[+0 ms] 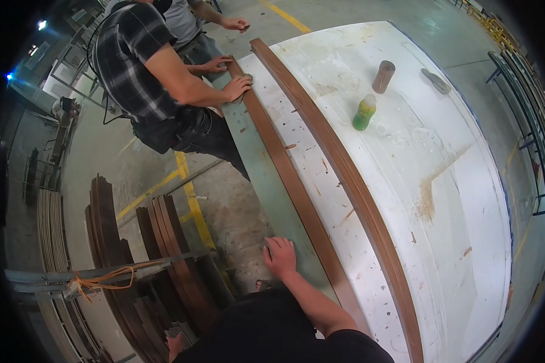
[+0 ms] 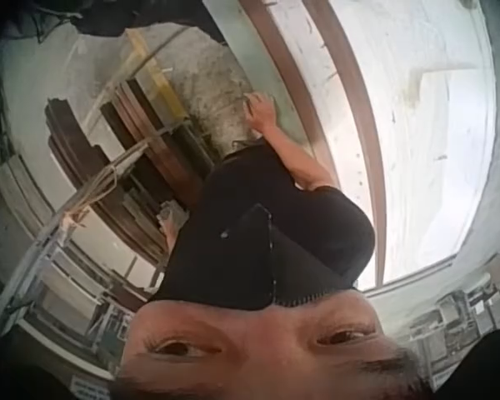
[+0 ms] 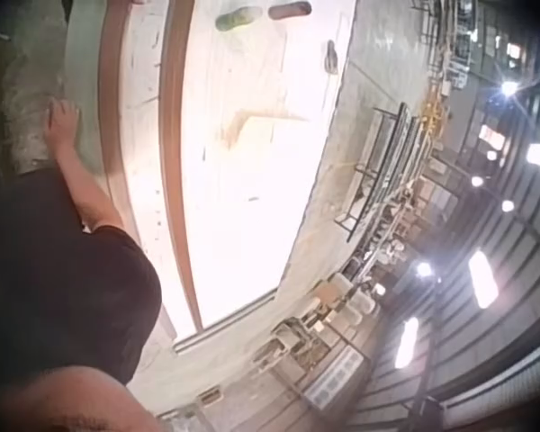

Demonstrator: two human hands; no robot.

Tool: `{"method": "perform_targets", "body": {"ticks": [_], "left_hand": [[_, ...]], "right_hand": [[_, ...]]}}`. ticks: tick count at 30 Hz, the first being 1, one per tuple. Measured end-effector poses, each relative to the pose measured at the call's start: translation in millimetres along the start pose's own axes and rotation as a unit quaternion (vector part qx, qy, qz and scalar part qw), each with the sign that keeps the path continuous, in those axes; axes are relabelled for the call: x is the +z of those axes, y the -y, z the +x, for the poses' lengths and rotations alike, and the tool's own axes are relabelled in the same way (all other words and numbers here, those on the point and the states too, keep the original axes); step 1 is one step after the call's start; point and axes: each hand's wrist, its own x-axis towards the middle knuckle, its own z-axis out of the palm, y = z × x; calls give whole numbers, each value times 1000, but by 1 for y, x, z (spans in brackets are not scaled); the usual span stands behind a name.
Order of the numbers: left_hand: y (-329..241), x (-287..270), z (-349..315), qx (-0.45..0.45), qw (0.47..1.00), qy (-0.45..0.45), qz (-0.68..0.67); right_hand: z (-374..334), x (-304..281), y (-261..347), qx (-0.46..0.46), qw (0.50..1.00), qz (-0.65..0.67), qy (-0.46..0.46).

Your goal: Applying a liquid finish and wiping wooden slats on a large workbench in a factory production area.

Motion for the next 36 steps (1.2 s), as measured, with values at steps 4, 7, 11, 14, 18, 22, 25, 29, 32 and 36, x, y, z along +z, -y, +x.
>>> {"method": "perform_targets", "body": {"ticks": [4,7,11,14,18,22,25,29,32,36], "left_hand": [[-3,5,8,46,996,40,-68],[-2,3,13,71,991,70,-85],[5,5,11,-17,1000,26,-3],[9,2,6,-52,996,57,-36],[-3,-1,-5,-65,994,84,-14],[-8,4,-7,-34,998,27,-48],[-5,0,-12,-50,999,12,4],[-14,-10,-14,-50,998,30,-15],[-30,-18,-11,-48,997,46,-31],[-51,-30,-16,-53,995,64,-53]], "right_hand": [[0,-1,2,-3,1000,-11,1],[1,-1,5,-12,999,-30,2],[4,2,5,-14,999,-31,6],[4,2,7,-13,999,-34,12],[4,4,5,-15,999,-41,8],[5,0,6,-12,999,-46,11],[6,1,8,-11,999,-35,14],[6,-1,9,-7,999,-32,16],[5,-2,6,-1,1000,-25,14],[8,-4,5,-3,1000,-22,15]]}}
